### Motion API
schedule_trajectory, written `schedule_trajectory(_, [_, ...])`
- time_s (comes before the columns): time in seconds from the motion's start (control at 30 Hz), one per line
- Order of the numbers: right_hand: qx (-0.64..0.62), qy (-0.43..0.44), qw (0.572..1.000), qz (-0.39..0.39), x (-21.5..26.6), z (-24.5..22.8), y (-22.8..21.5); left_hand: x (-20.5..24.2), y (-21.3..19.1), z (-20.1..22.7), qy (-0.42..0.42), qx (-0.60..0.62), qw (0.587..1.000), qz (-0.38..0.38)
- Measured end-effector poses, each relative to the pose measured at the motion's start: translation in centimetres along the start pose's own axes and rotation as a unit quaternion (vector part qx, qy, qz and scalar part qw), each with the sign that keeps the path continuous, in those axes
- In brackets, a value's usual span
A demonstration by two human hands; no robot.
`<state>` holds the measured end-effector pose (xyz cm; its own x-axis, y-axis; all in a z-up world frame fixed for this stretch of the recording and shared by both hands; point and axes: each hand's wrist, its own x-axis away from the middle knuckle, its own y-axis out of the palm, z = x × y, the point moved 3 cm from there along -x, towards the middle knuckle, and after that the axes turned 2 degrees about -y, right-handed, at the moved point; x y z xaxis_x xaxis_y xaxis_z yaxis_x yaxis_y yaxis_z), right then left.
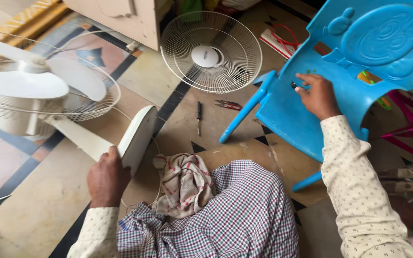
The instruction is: The person wipes the inside of a fan base cover with a cloth, then places it back onto the fan base and secures it with a screwdriver. The person also wipes the fan's power cord with the cloth.
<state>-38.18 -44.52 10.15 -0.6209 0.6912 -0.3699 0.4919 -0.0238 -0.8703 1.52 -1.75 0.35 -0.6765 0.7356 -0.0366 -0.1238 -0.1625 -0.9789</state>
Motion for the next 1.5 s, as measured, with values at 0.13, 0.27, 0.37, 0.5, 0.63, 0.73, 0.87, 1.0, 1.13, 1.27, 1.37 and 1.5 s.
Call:
schedule_trajectory(0.13, [0.064,-0.044,0.997,0.000,-0.4,1.8,3.3,0.1,0.4,-0.1,0.014,0.052,0.998,0.041])
schedule_trajectory(0.27, [0.132,-0.082,0.987,0.051,-0.6,0.1,3.7,0.2,0.7,-0.5,0.012,0.057,0.998,0.039])
schedule_trajectory(0.37, [0.034,-0.111,0.982,0.152,1.2,-3.9,1.5,0.1,0.8,-0.6,0.018,0.042,0.999,0.019])
schedule_trajectory(0.5, [-0.349,0.033,0.932,0.095,5.5,-11.3,3.5,0.7,0.8,-0.5,0.061,0.045,0.996,0.045])
schedule_trajectory(0.63, [-0.570,0.160,0.803,-0.061,8.1,-19.5,12.6,1.8,-0.3,0.4,0.087,0.021,0.993,0.083])
schedule_trajectory(0.73, [-0.707,0.165,0.680,-0.099,8.3,-24.3,20.2,2.3,-1.3,1.8,0.089,-0.028,0.991,0.096])
schedule_trajectory(0.87, [-0.749,0.173,0.633,-0.093,6.1,-26.6,28.0,2.1,-2.1,2.9,0.078,-0.058,0.992,0.075])
schedule_trajectory(1.0, [-0.791,0.219,0.567,-0.069,5.3,-27.4,32.1,1.6,-2.6,3.6,0.078,-0.091,0.991,0.055])
schedule_trajectory(1.13, [-0.798,0.222,0.554,-0.083,5.9,-28.2,34.3,0.9,-2.3,3.8,0.060,-0.114,0.991,0.025])
schedule_trajectory(1.27, [-0.805,0.198,0.553,-0.082,5.5,-28.0,34.6,0.5,-2.4,3.9,0.057,-0.104,0.993,0.008])
schedule_trajectory(1.37, [-0.806,0.203,0.552,-0.068,5.2,-28.4,34.9,0.4,-2.6,4.1,0.056,-0.091,0.994,0.007])
schedule_trajectory(1.5, [-0.786,0.210,0.580,-0.041,5.6,-28.9,34.9,0.3,-2.5,4.2,0.050,-0.085,0.995,-0.008])
